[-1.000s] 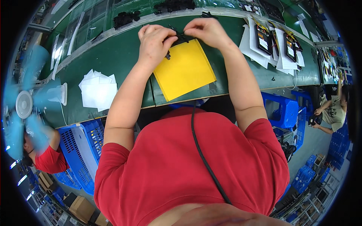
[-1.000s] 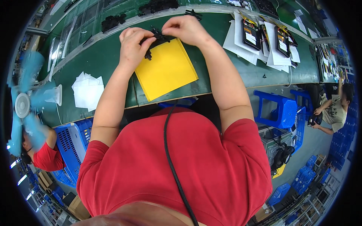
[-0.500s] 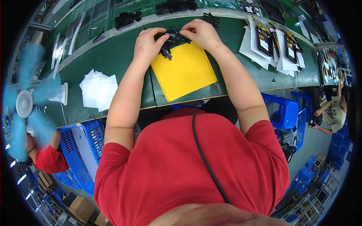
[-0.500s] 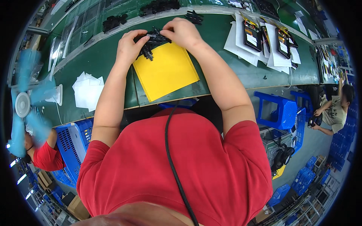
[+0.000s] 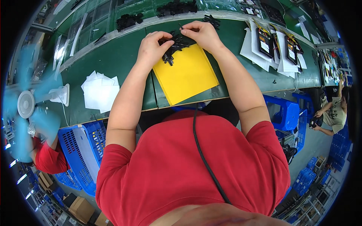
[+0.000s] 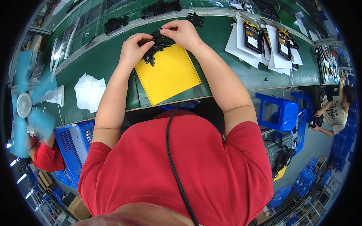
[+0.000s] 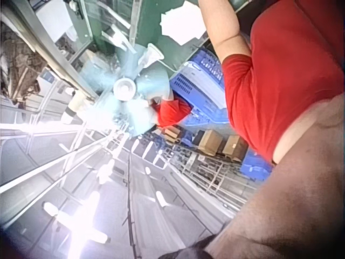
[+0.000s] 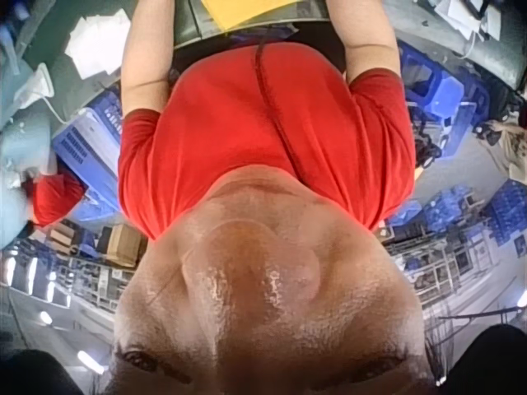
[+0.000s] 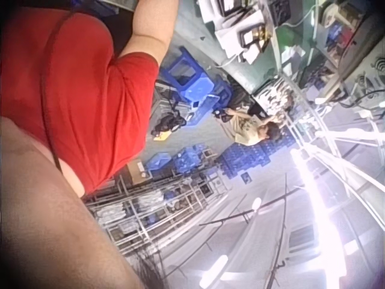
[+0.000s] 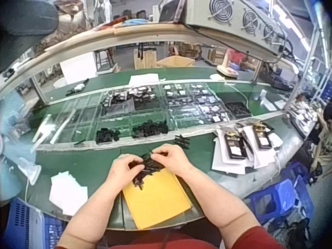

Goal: Manually assembling and sorting components of a portable gaming device on a production line.

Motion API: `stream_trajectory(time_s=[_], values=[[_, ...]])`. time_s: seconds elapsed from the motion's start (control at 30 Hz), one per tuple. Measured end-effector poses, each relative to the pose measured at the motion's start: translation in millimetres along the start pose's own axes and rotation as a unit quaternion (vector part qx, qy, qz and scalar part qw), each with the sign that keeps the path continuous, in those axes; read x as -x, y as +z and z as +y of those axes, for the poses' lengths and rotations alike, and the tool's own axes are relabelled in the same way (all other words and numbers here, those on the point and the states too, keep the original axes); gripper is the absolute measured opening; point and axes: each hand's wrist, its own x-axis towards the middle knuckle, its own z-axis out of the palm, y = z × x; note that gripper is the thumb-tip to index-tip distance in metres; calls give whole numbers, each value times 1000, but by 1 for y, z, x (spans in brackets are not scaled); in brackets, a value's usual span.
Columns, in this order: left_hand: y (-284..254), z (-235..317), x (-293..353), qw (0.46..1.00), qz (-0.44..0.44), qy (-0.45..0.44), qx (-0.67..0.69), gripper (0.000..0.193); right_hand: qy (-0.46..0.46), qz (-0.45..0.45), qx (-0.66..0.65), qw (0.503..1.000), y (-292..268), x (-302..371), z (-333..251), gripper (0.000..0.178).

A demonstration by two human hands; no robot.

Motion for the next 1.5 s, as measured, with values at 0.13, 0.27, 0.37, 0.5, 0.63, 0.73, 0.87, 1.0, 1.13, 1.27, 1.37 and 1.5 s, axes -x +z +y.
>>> stream_trajectory(time_s=[0.13,0.27,0.37,0.5,0.63,0.73,0.87,1.0,1.13,1.27,1.37,1.5], values=[[1,3,0,996,57,16,62,21,11,-27,-74,997,-4,4,-5,23],[0,0,0,997,52,2,48,22,29,-76,-161,984,-5,8,-14,23],[-4,1,-1,999,42,-14,30,24,31,-84,-170,981,-8,10,-18,23],[-5,-2,-1,1000,7,-15,-13,27,61,-81,-164,981,-13,11,-25,23],[-3,-6,1,998,-11,20,-58,30,55,-29,-72,995,-20,3,-8,23],[-4,-3,2,997,-26,10,-72,30,-4,96,241,966,-38,-3,10,23],[-6,0,2,998,-38,-14,-44,27,-33,162,387,907,-50,-5,21,22],[-6,-2,2,999,-32,-23,-25,25,-75,117,357,924,-43,-1,6,20],[-5,-2,2,999,-25,-20,-16,23,-36,-46,328,943,-26,8,-6,20],[-6,-1,2,999,-23,-17,-28,23,-29,-56,340,938,-15,9,-8,15],[-5,-3,1,999,-27,-22,-15,25,-32,-31,296,954,-19,9,-15,16],[-5,3,1,1000,-6,-9,-15,28,-7,-30,246,969,-25,7,-17,16]])
